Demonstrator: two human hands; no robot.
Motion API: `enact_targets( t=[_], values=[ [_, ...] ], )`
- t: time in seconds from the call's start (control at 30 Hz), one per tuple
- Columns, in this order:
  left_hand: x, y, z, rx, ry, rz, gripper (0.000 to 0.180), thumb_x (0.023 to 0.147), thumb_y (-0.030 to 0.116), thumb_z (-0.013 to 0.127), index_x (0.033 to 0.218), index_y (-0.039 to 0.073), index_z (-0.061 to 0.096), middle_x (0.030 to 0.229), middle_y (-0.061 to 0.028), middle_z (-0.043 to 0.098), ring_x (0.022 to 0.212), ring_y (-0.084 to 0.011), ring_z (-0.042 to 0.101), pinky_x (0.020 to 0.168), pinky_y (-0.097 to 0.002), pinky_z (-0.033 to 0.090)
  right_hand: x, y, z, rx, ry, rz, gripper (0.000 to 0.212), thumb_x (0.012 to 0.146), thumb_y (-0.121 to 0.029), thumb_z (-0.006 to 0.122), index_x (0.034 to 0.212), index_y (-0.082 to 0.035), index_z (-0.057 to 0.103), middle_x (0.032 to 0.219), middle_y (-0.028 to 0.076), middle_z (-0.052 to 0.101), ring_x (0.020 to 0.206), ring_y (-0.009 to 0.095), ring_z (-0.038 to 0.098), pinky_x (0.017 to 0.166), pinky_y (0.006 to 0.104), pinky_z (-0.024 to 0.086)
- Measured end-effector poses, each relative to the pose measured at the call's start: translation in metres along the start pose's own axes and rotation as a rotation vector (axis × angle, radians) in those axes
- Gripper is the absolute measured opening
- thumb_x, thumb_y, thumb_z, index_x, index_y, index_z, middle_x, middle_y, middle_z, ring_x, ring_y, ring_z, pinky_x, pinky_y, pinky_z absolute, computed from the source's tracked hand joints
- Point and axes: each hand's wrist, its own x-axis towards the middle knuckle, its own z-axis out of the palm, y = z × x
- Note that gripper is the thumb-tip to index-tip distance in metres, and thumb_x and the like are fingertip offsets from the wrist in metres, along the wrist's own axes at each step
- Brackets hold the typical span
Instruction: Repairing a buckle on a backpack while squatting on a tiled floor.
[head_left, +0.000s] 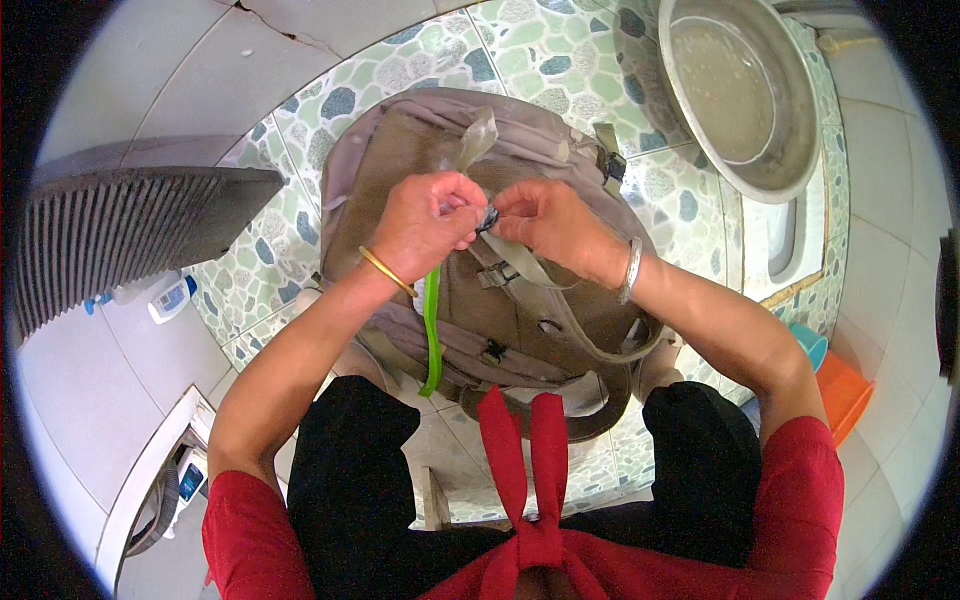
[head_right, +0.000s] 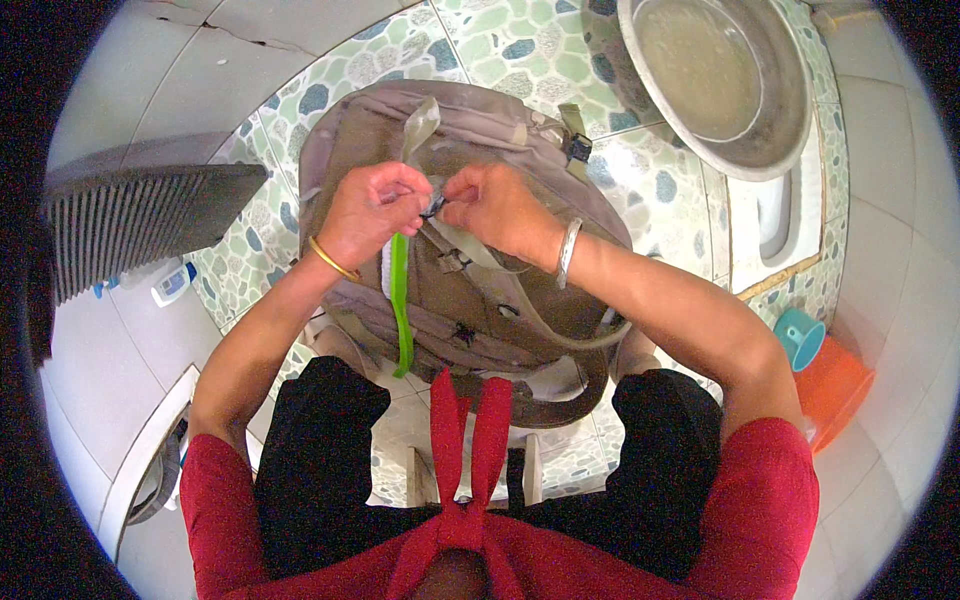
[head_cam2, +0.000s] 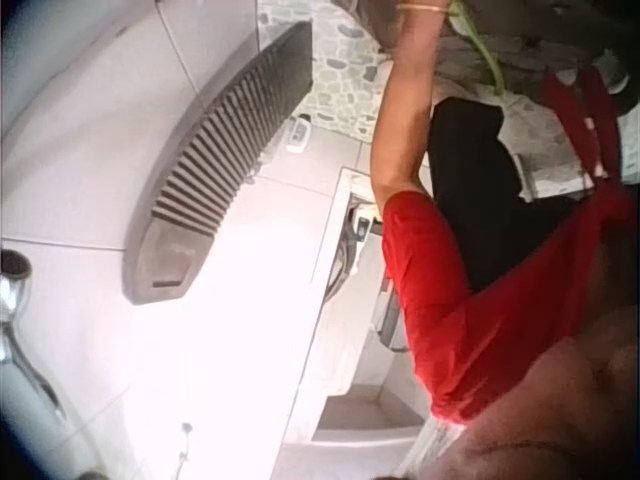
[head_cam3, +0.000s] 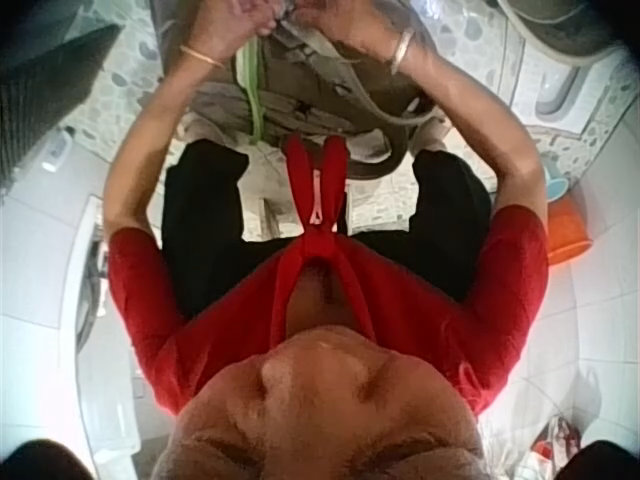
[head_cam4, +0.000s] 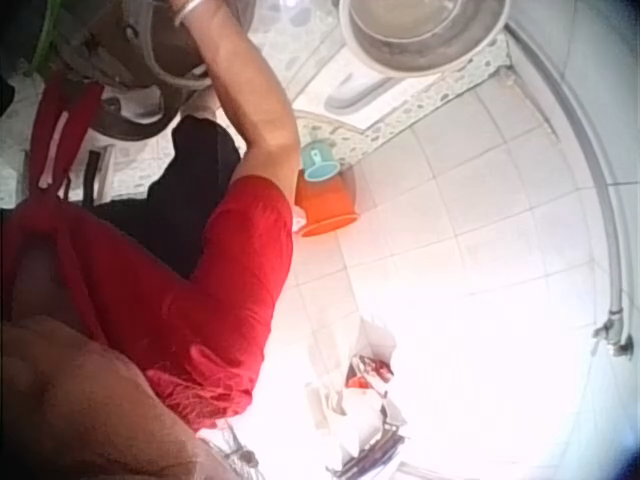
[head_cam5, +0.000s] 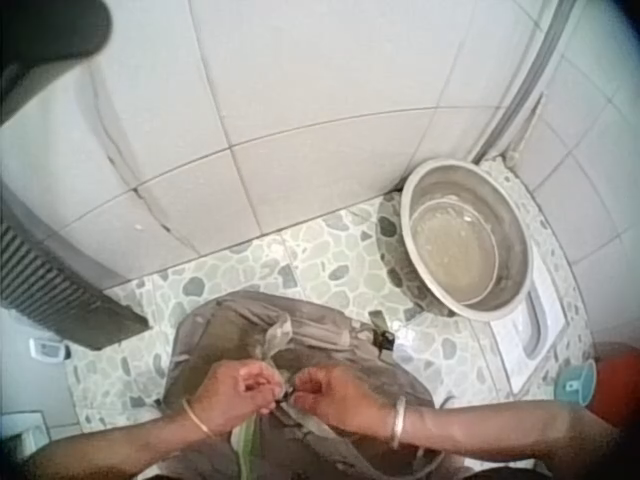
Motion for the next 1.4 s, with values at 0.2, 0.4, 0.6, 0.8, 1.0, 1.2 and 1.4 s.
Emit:
enact_targets(
  t=[0.2, 0.4, 0.6, 0.8, 1.0, 1.2, 1.4],
  values=[
    [0.0, 0.003, -0.004, 0.01, -0.026, 0.007, 0.007, 0.079, 0.007, 0.059, 0.081, 0.0, 0.059, 0.065, -0.002, 0.057, 0.054, -0.0075, 0.053, 0.049, -0.0219, 0.045, 0.0, -0.002, 0.003, 0.262, -0.045, -0.019, 0.029, 0.074, 0.003, 0.063, 0.101, -0.001, 0.054, 0.081, 0.004, 0.061, 0.073, 0.01, 0.057, 0.064, 0.0241, 0.047],
    [0.001, 0.009, -0.004, 0.046, -0.015, -0.047, 0.009, 0.078, 0.009, 0.06, 0.079, 0.0, 0.059, 0.063, -0.0025, 0.057, 0.054, -0.0078, 0.054, 0.048, -0.0221, 0.045, 0.006, 0.002, 0.005, 0.51, -0.076, 0.008, 0.027, 0.073, 0.005, 0.061, 0.099, -0.001, 0.056, 0.089, 0.004, 0.059, 0.082, 0.011, 0.056, 0.074, 0.0236, 0.046],
    [0.001, 0.007, -0.007, 0.084, -0.012, -0.079, 0.011, 0.078, 0.011, 0.061, 0.078, 0.0, 0.059, 0.063, -0.0037, 0.058, 0.054, -0.009, 0.056, 0.048, -0.0229, 0.047, 0.004, 0.003, 0.006, 0.418, -0.037, 0.009, 0.027, 0.077, 0.002, 0.06, 0.103, -0.001, 0.055, 0.093, 0.004, 0.059, 0.087, 0.01, 0.055, 0.079, 0.0238, 0.045],
    [0.003, 0.002, -0.01, 0.119, -0.067, -0.121, 0.011, 0.078, 0.011, 0.059, 0.079, 0.0, 0.06, 0.064, -0.0039, 0.058, 0.054, -0.009, 0.056, 0.049, -0.0236, 0.049, 0.004, 0.01, 0.011, 0.237, 0.051, -0.044, 0.024, 0.075, -0.002, 0.065, 0.097, -0.002, 0.056, 0.085, 0.003, 0.06, 0.076, 0.01, 0.055, 0.07, 0.0251, 0.046],
    [0.004, -0.016, -0.008, 0.071, -0.068, -0.122, 0.011, 0.079, 0.011, 0.059, 0.082, 0.001, 0.06, 0.068, -0.004, 0.058, 0.055, -0.0092, 0.056, 0.049, -0.0233, 0.049, -0.002, 0.01, 0.005, -0.228, 0.052, -0.105, 0.013, 0.073, -0.008, 0.069, 0.077, -0.001, 0.059, 0.066, 0.006, 0.059, 0.061, 0.011, 0.055, 0.056, 0.0275, 0.044],
    [0.009, -0.019, -0.001, 0.057, -0.086, -0.145, 0.011, 0.08, 0.012, 0.059, 0.084, 0.002, 0.059, 0.069, -0.0031, 0.057, 0.057, -0.0095, 0.056, 0.05, -0.0238, 0.049, -0.006, 0.005, 0.005, -0.343, 0.126, -0.137, 0.018, 0.07, -0.018, 0.07, 0.073, -0.003, 0.062, 0.066, 0.012, 0.06, 0.061, 0.024, 0.058, 0.057, 0.035, 0.045],
    [0.012, -0.031, -0.002, 0.016, -0.083, -0.172, 0.011, 0.082, 0.012, 0.059, 0.086, 0.002, 0.058, 0.071, -0.0037, 0.056, 0.057, -0.0097, 0.056, 0.05, -0.0244, 0.05, -0.004, 0.011, 0.009, -0.369, -0.002, -0.011, 0.02, 0.073, -0.016, 0.07, 0.074, 0.0, 0.058, 0.067, 0.01, 0.06, 0.06, 0.015, 0.057, 0.056, 0.0297, 0.045]
  ],
)
